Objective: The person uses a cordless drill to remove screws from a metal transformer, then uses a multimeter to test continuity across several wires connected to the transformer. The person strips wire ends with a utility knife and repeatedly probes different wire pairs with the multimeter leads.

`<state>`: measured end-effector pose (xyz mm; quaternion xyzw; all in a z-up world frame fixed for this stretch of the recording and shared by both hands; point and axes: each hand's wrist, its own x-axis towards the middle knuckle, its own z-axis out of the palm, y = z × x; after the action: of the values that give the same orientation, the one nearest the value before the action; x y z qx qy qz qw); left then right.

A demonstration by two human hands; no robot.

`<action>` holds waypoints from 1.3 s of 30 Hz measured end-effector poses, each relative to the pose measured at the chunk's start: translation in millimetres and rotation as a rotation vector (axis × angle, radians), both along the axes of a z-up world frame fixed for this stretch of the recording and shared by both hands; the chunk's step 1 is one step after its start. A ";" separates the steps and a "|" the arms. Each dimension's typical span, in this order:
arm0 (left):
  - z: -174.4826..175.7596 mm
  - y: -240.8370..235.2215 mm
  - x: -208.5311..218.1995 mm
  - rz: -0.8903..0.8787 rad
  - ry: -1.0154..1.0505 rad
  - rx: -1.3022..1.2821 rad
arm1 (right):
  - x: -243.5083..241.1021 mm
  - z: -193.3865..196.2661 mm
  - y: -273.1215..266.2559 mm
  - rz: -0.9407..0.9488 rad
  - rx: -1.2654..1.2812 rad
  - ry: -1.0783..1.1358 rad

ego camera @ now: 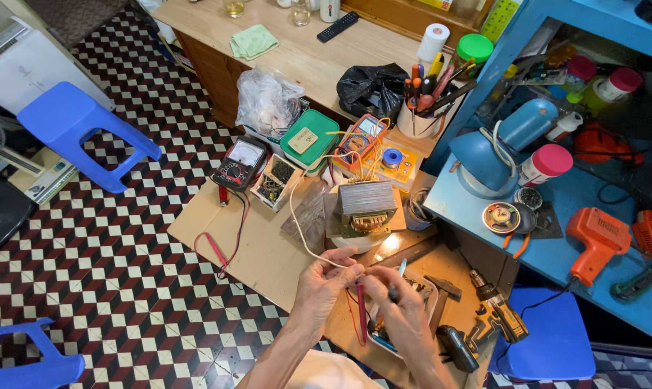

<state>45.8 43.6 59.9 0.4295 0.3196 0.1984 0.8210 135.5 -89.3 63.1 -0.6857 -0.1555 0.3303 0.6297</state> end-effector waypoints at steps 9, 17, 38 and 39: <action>26.6 46.2 12.6 -0.191 -0.093 0.057 | -7.0 -7.0 55.7 0.009 -0.065 -0.032; 4.8 93.1 24.1 -0.168 -0.131 0.207 | -2.6 11.7 83.3 -0.114 0.013 0.201; 5.8 133.2 40.4 -0.239 -0.146 0.095 | 6.9 18.3 131.0 -0.028 -0.123 0.036; 4.2 132.5 41.2 -0.211 -0.148 0.070 | 7.0 19.1 134.3 -0.015 -0.152 0.027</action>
<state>87.0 176.2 64.1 0.4733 0.2039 0.1533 0.8431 142.5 45.0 82.2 -0.7280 -0.1163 0.3457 0.5805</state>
